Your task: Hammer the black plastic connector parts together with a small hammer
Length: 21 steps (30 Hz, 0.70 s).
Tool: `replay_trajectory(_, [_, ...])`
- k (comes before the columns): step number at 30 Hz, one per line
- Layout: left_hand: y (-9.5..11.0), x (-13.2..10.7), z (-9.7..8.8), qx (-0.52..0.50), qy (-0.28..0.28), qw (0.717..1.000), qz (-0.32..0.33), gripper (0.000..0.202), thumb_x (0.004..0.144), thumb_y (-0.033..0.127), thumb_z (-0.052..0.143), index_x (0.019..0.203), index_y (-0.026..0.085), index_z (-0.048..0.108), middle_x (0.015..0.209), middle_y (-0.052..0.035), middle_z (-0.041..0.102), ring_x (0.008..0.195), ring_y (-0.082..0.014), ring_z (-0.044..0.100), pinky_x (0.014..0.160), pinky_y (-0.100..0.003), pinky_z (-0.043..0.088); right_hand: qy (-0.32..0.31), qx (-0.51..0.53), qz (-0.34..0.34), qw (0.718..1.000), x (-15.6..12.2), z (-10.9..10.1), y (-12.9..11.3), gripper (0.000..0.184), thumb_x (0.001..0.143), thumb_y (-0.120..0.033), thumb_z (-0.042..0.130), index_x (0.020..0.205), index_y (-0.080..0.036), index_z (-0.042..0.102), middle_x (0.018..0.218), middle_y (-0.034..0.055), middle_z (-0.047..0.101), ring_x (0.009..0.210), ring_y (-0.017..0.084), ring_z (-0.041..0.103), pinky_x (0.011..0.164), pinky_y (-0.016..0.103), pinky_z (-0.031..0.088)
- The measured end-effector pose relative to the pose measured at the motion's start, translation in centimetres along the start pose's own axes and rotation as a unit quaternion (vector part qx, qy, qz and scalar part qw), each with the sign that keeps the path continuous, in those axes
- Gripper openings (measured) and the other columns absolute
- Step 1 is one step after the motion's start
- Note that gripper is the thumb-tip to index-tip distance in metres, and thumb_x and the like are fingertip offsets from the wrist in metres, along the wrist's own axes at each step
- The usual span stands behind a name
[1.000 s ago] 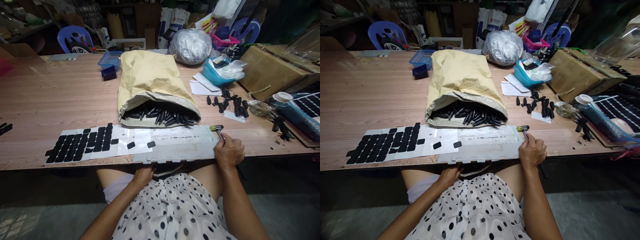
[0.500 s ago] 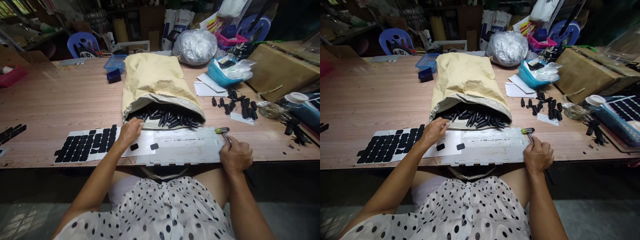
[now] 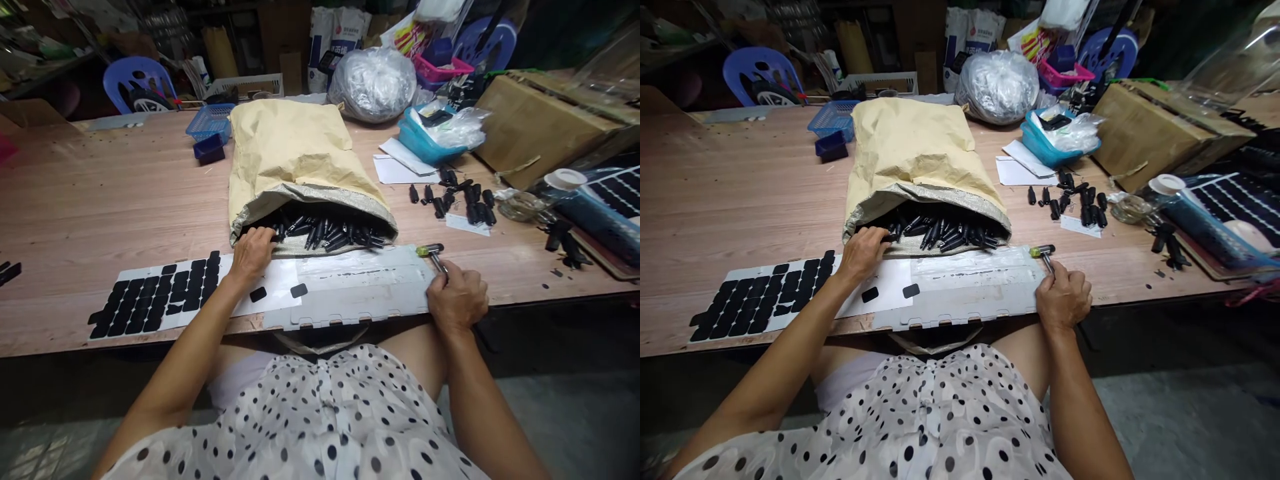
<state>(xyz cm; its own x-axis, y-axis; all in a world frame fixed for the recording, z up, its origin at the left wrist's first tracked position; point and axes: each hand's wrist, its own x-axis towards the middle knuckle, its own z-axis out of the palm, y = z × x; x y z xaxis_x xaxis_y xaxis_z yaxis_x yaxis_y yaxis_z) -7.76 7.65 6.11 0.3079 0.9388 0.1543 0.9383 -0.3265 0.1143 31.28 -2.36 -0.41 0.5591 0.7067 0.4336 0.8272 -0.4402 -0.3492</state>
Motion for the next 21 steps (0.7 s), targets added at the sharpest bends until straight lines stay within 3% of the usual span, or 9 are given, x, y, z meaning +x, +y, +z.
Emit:
replay_trajectory(2, [1.9,-1.5,0.4,-0.067,0.016,0.996,0.050,0.018,0.100,0.024,0.053,0.111,0.019,0.066,0.102,-0.0091,0.070,0.094,-0.0264,0.060,0.082,-0.038,0.050,-0.006,0.001,0.001,1.000,0.0,0.0,0.0,0.035,0.087,-0.020,0.053,0.113,-0.020,0.076,0.097,0.0122,0.058,0.083,0.025,0.047,0.068,0.036,0.024])
replay_trajectory(5, [5.7,-3.3,1.6,-0.155,-0.014,0.981,0.117,0.018,0.101,0.026,0.055,0.113,0.019,0.066,0.102,-0.0070,0.071,0.092,-0.0238,0.059,0.083,-0.037,0.049,0.007,0.001,0.001,1.000,-0.1,0.1,0.2,0.034,0.087,-0.021,0.053,0.112,-0.021,0.076,0.095,0.0117,0.058,0.083,0.025,0.048,0.068,0.036,0.026])
replay_trajectory(9, [8.8,-4.1,3.6,-0.220,-0.047,0.967,0.116,0.013,0.098,0.026,0.059,0.108,0.021,0.068,0.101,-0.0055,0.069,0.095,-0.0233,0.058,0.085,-0.037,0.050,0.010,0.020,-0.012,1.000,0.4,0.4,1.1,0.035,0.086,-0.023,0.053,0.112,-0.021,0.077,0.089,0.0106,0.058,0.081,0.025,0.049,0.067,0.036,0.030])
replay_trajectory(14, [8.5,-3.9,5.1,-0.300,-0.039,0.951,0.061,0.016,0.090,0.026,0.070,0.105,0.023,0.073,0.098,-0.0043,0.066,0.096,-0.0240,0.057,0.088,-0.040,0.050,-0.008,0.103,-0.030,0.994,0.4,-1.1,0.9,0.037,0.088,-0.025,0.049,0.112,-0.021,0.077,0.083,0.0085,0.058,0.081,0.026,0.052,0.074,0.040,0.042])
replay_trajectory(17, [8.3,-3.7,5.3,-0.332,-0.046,0.942,0.036,0.017,0.086,0.026,0.075,0.102,0.025,0.076,0.093,-0.0032,0.065,0.096,-0.0245,0.057,0.088,-0.040,0.051,-0.030,0.199,-0.075,0.977,-1.3,-3.1,-1.4,0.036,0.093,-0.029,0.049,0.117,-0.021,0.074,0.090,0.0086,0.064,0.086,0.025,0.058,0.081,0.041,0.049])
replay_trajectory(21, [8.5,-3.5,5.2,-0.353,-0.054,0.934,0.011,0.015,0.084,0.024,0.076,0.098,0.025,0.079,0.088,-0.0024,0.064,0.097,-0.0243,0.058,0.088,-0.039,0.052,-0.106,0.313,-0.149,0.932,-4.7,-5.1,-5.8,0.032,0.099,-0.034,0.050,0.120,-0.025,0.073,0.101,0.0078,0.070,0.093,0.022,0.064,0.082,0.037,0.054])
